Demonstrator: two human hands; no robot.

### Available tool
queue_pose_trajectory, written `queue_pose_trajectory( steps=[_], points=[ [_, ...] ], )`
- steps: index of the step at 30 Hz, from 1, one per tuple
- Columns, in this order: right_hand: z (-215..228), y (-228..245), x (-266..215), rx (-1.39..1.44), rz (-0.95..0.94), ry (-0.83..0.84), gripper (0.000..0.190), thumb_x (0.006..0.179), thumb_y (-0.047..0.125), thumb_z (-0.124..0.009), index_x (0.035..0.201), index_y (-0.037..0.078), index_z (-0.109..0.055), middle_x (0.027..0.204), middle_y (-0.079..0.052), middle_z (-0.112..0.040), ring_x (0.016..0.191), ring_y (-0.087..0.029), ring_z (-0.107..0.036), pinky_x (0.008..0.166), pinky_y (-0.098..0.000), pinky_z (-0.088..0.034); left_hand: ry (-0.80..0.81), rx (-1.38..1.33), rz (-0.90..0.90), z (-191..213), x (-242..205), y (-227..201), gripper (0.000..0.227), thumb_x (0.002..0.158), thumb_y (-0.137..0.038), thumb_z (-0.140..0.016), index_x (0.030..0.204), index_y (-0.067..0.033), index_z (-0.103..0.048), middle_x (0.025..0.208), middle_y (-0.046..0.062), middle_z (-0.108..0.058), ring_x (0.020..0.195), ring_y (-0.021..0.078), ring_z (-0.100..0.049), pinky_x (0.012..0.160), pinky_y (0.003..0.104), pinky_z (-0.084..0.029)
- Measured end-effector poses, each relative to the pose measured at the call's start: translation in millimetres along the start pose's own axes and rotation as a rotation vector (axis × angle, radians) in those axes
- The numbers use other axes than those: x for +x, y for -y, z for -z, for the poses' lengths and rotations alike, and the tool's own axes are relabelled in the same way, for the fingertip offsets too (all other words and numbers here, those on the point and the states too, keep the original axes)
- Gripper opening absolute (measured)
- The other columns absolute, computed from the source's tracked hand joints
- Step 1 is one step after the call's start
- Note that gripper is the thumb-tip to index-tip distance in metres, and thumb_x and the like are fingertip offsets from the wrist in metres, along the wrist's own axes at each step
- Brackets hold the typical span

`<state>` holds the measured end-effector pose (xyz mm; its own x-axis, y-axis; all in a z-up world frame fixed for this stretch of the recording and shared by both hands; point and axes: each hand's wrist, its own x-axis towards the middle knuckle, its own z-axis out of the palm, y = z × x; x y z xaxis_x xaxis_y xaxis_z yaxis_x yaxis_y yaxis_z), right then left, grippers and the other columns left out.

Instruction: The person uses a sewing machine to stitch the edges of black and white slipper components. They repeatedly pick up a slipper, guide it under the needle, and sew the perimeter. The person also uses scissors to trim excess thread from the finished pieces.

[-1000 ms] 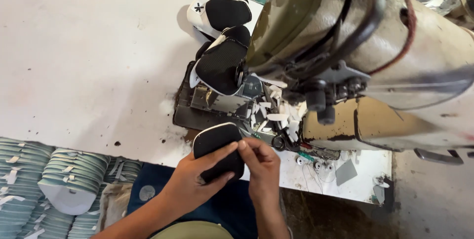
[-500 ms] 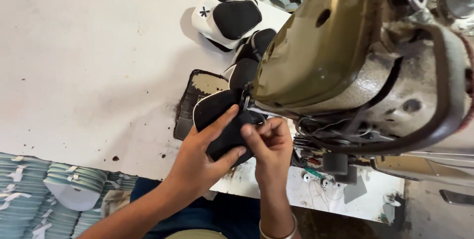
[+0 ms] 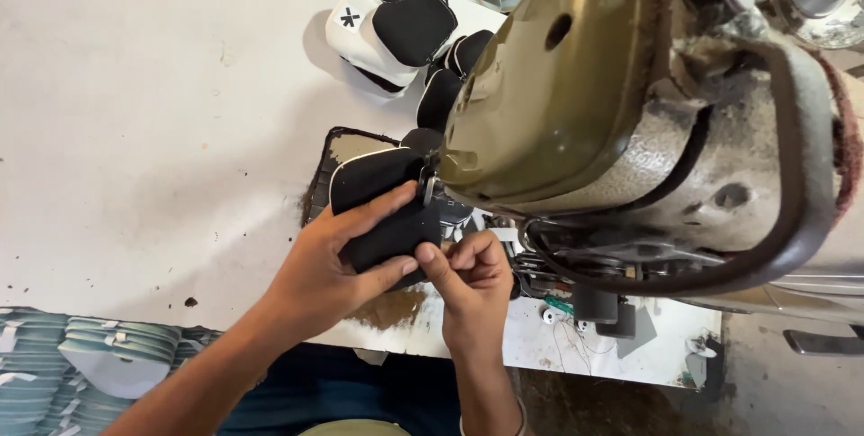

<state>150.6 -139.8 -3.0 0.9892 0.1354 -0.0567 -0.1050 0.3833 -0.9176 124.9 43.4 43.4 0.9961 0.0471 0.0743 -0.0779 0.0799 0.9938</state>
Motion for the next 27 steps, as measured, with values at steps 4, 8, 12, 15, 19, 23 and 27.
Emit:
queue_pose_trajectory(
  steps=[4, 8, 12, 15, 19, 23, 27],
  points=[
    [-3.6, 1.0, -2.0, 0.026, -0.022, 0.006, 0.032, 0.091, -0.009, -0.076, 0.087, 0.008, -0.050, 0.082, 0.001, -0.058, 0.076, -0.006, -0.056, 0.070, -0.0213, -0.047, 0.030, -0.048, 0.151, 12.8, 9.7, -6.8, 0.070, 0.082, -0.005, -0.081, 0.147, -0.0101, -0.057, 0.132, 0.007, -0.068, 0.114, 0.0126, -0.065, 0.097, 0.029, -0.056],
    [-13.1, 5.8, -1.3, 0.018, -0.043, 0.029, 0.029, 0.091, -0.006, -0.075, 0.088, 0.007, -0.049, 0.082, -0.006, -0.066, 0.073, -0.012, -0.062, 0.070, -0.0258, -0.053, 0.138, 0.103, 0.118, 28.1, 24.4, -15.3, 0.072, 0.079, -0.008, -0.082, 0.146, -0.0091, -0.056, 0.134, 0.007, -0.068, 0.119, 0.0138, -0.065, 0.101, 0.031, -0.052],
    [-17.2, 6.7, 0.1, 0.027, -0.048, 0.029, 0.028, 0.091, -0.005, -0.075, 0.090, 0.007, -0.049, 0.083, -0.007, -0.066, 0.073, -0.012, -0.063, 0.070, -0.0273, -0.053, 0.232, 0.069, 0.084, 37.2, 35.9, -16.0, 0.072, 0.080, -0.008, -0.081, 0.147, -0.0061, -0.054, 0.143, 0.006, -0.066, 0.128, 0.0134, -0.061, 0.109, 0.031, -0.046],
    [-20.8, 7.7, 3.6, 0.043, -0.032, 0.038, 0.030, 0.093, -0.005, -0.075, 0.090, 0.007, -0.049, 0.084, -0.007, -0.066, 0.073, -0.012, -0.062, 0.068, -0.0278, -0.053, 0.261, 0.121, 0.151, 41.1, 46.3, -28.5, 0.074, 0.079, -0.011, -0.082, 0.148, -0.0107, -0.055, 0.135, 0.004, -0.070, 0.122, 0.0116, -0.065, 0.107, 0.030, -0.049],
    [-28.3, 12.9, 8.5, 0.035, -0.047, 0.007, 0.031, 0.091, -0.005, -0.074, 0.087, 0.008, -0.047, 0.083, -0.008, -0.068, 0.070, -0.013, -0.064, 0.066, -0.0281, -0.052, 0.302, 0.144, 0.144, 45.3, 58.7, -38.2, 0.076, 0.078, -0.011, -0.081, 0.149, -0.0125, -0.055, 0.130, 0.005, -0.074, 0.117, 0.0118, -0.065, 0.104, 0.029, -0.049],
    [-31.0, 14.0, 13.0, -0.003, -0.019, -0.028, 0.035, 0.092, -0.004, -0.075, 0.083, 0.010, -0.044, 0.076, -0.007, -0.067, 0.066, -0.012, -0.064, 0.063, -0.0265, -0.052, 0.316, 0.129, 0.212, 45.8, 65.4, -38.4, 0.077, 0.077, -0.012, -0.082, 0.149, -0.0138, -0.054, 0.126, 0.003, -0.074, 0.112, 0.0094, -0.065, 0.100, 0.027, -0.049],
    [-28.6, 6.8, 16.4, -0.001, 0.020, -0.070, 0.038, 0.093, -0.003, -0.077, 0.082, 0.010, -0.043, 0.073, -0.005, -0.064, 0.062, -0.012, -0.063, 0.060, -0.0250, -0.051, 0.291, 0.123, 0.243, 44.0, 67.9, -38.7, 0.078, 0.078, -0.013, -0.081, 0.150, -0.0146, -0.053, 0.119, 0.002, -0.074, 0.104, 0.0086, -0.064, 0.096, 0.026, -0.052]
  ],
)
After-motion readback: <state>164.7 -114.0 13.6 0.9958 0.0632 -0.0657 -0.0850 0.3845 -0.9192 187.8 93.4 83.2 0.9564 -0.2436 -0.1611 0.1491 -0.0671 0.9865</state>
